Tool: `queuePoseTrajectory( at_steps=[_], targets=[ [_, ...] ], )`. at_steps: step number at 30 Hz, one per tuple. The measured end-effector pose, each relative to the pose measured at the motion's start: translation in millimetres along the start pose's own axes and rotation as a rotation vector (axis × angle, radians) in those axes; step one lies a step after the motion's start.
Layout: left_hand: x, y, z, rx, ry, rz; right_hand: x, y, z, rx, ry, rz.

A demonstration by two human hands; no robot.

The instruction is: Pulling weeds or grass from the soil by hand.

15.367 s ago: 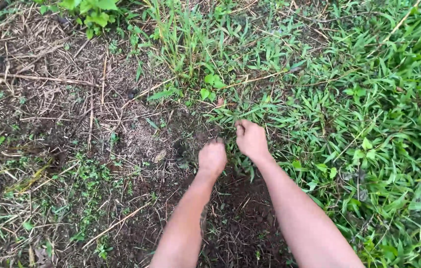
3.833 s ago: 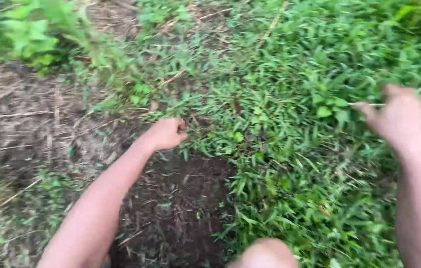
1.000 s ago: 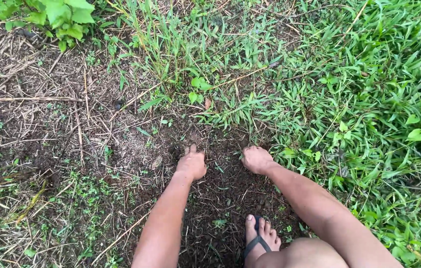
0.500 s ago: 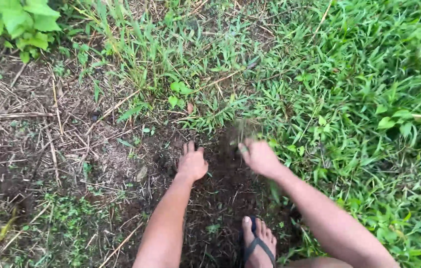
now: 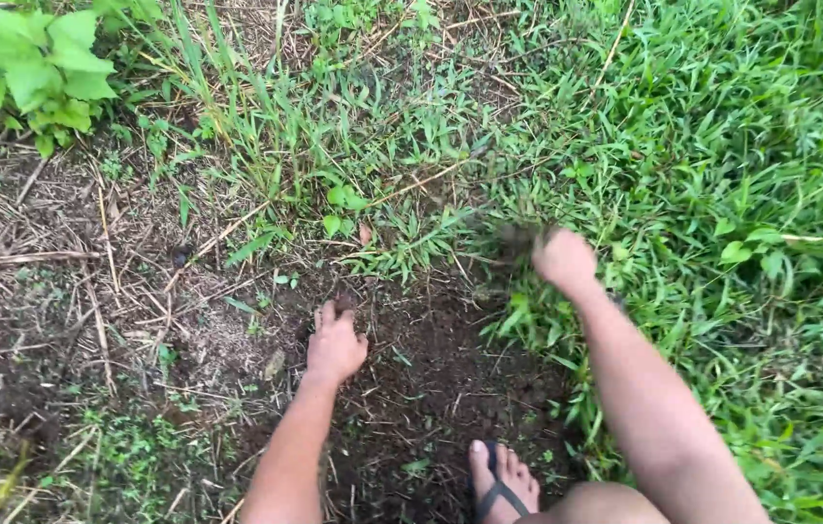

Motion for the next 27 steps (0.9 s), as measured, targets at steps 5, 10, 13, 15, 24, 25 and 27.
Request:
queuePoseTrajectory(
  at_steps=[5, 10, 13, 15, 24, 25, 27],
  targets=[
    [-12.2, -7.8, -1.3, -0.265, -0.031, -0.002, 74.3, 22.6, 140.5, -0.478, -0.352, 0.105],
    [-78.4, 3.8, -9.9, -0.405, 0.133, -0.438, -10.8, 15.3, -45.4, 0.168, 0.203, 0.201],
    [-129.2, 20.5, -45.2, -0.062, 0.138, -0.662, 0.1, 29.1, 5.1, 0.219, -0.018, 0.111],
    [-148.6, 24.4, -81.2, 0.115, 0.080, -0.783, 17.7, 29.9, 70.1, 0.058, -0.261, -0.020],
    [-200.0, -2.3, -163.8, 0.048, -0.408, -1.029, 2.0, 36.8, 180.8, -0.216, -1.118, -0.222],
    [-205.8, -1.7, -165.7, -0.028, -0.584, -1.036, 3.4, 44.5, 181.7, -0.127, -0.901, -0.330],
    [-211.2, -6.4, -176.7, -0.107, -0.769, -1.042, -0.2, 55.3, 170.0, -0.039, -0.692, -0.435]
  ],
)
Point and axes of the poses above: each hand's wrist, its own y-axis away from the middle knuckle, its own z-axis out of the back of the hand, x = y × z, the point moved 3 cm from there along -y, towards the middle knuckle, and after that the axes turned 10 degrees about -x, right-handed, at the moved point
